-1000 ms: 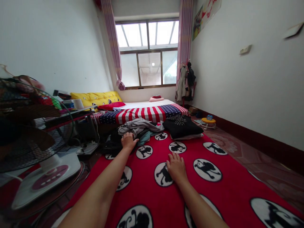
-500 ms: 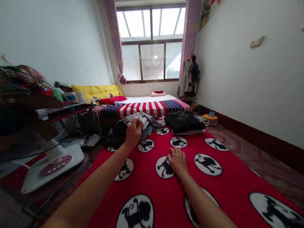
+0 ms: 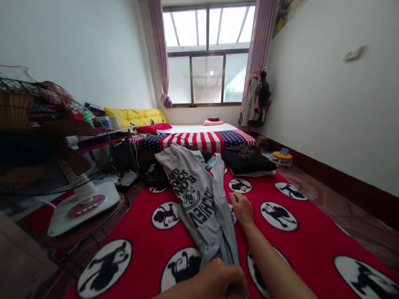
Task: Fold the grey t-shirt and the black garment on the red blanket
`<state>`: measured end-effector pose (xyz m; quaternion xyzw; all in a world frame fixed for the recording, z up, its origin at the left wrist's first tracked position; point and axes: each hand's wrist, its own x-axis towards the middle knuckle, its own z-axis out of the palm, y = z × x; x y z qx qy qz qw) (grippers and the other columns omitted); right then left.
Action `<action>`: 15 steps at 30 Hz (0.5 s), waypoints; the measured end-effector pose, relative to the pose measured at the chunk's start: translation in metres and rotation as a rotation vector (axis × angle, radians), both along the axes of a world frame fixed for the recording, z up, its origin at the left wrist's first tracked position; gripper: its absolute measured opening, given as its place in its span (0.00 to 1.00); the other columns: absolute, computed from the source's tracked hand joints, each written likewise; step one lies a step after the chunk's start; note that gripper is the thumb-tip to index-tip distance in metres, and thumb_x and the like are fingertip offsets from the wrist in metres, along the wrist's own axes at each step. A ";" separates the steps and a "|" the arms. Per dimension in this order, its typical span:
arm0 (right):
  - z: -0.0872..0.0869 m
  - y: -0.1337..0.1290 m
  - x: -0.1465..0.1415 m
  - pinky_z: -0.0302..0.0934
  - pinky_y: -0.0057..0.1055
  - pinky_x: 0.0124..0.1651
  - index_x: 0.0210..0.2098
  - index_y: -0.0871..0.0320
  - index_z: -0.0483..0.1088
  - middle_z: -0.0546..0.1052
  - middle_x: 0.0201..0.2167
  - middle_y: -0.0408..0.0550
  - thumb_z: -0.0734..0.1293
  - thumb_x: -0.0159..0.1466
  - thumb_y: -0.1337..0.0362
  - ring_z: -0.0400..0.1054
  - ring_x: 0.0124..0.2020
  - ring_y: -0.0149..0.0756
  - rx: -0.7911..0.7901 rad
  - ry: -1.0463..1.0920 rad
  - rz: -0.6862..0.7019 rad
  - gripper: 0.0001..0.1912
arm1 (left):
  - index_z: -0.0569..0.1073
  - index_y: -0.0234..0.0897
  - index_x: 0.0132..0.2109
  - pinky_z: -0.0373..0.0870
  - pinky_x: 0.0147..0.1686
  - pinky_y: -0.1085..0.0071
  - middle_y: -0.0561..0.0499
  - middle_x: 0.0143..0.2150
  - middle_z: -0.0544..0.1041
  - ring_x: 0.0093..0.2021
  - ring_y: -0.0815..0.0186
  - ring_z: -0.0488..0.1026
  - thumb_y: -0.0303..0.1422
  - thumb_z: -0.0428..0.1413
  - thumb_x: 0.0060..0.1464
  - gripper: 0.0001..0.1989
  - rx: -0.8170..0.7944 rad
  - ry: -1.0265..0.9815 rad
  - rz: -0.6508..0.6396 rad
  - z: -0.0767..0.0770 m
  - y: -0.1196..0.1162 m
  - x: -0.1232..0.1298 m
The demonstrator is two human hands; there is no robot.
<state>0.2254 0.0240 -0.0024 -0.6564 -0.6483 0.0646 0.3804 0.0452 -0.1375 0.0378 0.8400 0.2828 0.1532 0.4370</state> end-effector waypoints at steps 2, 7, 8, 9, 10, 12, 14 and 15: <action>0.000 -0.002 -0.001 0.58 0.31 0.48 0.40 0.57 0.73 0.78 0.41 0.50 0.51 0.69 0.52 0.69 0.46 0.39 0.003 0.021 0.061 0.23 | 0.75 0.37 0.37 0.65 0.32 0.80 0.54 0.31 0.76 0.32 0.70 0.72 0.25 0.60 0.50 0.06 0.010 -0.070 -0.154 0.007 -0.001 0.003; 0.005 -0.012 -0.006 0.62 0.32 0.43 0.55 0.57 0.66 0.76 0.47 0.51 0.57 0.65 0.48 0.71 0.40 0.38 -0.010 0.195 0.237 0.26 | 0.76 0.38 0.39 0.68 0.44 0.71 0.48 0.38 0.78 0.40 0.64 0.74 0.35 0.56 0.58 0.07 0.355 -0.261 0.302 0.022 0.051 -0.021; 0.006 -0.014 -0.007 0.63 0.33 0.42 0.58 0.56 0.63 0.75 0.49 0.51 0.59 0.64 0.48 0.71 0.38 0.37 -0.013 0.190 0.247 0.28 | 0.75 0.39 0.39 0.67 0.47 0.69 0.48 0.39 0.78 0.43 0.63 0.74 0.33 0.54 0.59 0.06 0.422 -0.273 0.458 0.020 0.066 -0.031; 0.006 -0.016 -0.009 0.63 0.33 0.41 0.60 0.55 0.61 0.74 0.49 0.51 0.60 0.63 0.49 0.71 0.37 0.37 -0.012 0.168 0.252 0.29 | 0.75 0.39 0.40 0.67 0.50 0.66 0.47 0.41 0.77 0.45 0.62 0.73 0.31 0.52 0.59 0.07 0.491 -0.279 0.596 0.017 0.082 -0.043; 0.007 -0.017 -0.010 0.63 0.33 0.41 0.61 0.54 0.59 0.74 0.50 0.50 0.62 0.63 0.50 0.71 0.38 0.38 -0.007 0.135 0.257 0.30 | 0.75 0.39 0.41 0.65 0.53 0.63 0.47 0.44 0.77 0.48 0.60 0.72 0.30 0.52 0.58 0.07 0.548 -0.270 0.711 0.011 0.096 -0.055; 0.008 -0.019 -0.011 0.62 0.32 0.43 0.61 0.53 0.60 0.73 0.50 0.50 0.64 0.62 0.53 0.70 0.42 0.38 0.008 0.059 0.270 0.30 | 0.74 0.39 0.44 0.64 0.56 0.59 0.45 0.47 0.75 0.52 0.58 0.70 0.28 0.53 0.54 0.10 0.584 -0.191 0.854 -0.005 0.116 -0.076; 0.007 -0.019 -0.013 0.61 0.31 0.43 0.55 0.53 0.68 0.73 0.48 0.49 0.63 0.62 0.55 0.70 0.43 0.37 -0.001 -0.006 0.298 0.22 | 0.73 0.39 0.46 0.64 0.57 0.57 0.45 0.49 0.74 0.53 0.56 0.70 0.28 0.54 0.52 0.13 0.555 -0.102 0.926 -0.022 0.126 -0.091; 0.007 -0.018 -0.014 0.61 0.30 0.43 0.49 0.54 0.72 0.73 0.45 0.48 0.63 0.62 0.56 0.70 0.42 0.37 -0.008 -0.013 0.311 0.17 | 0.73 0.39 0.47 0.64 0.57 0.57 0.44 0.49 0.73 0.53 0.56 0.69 0.29 0.54 0.52 0.14 0.540 -0.075 0.943 -0.030 0.128 -0.095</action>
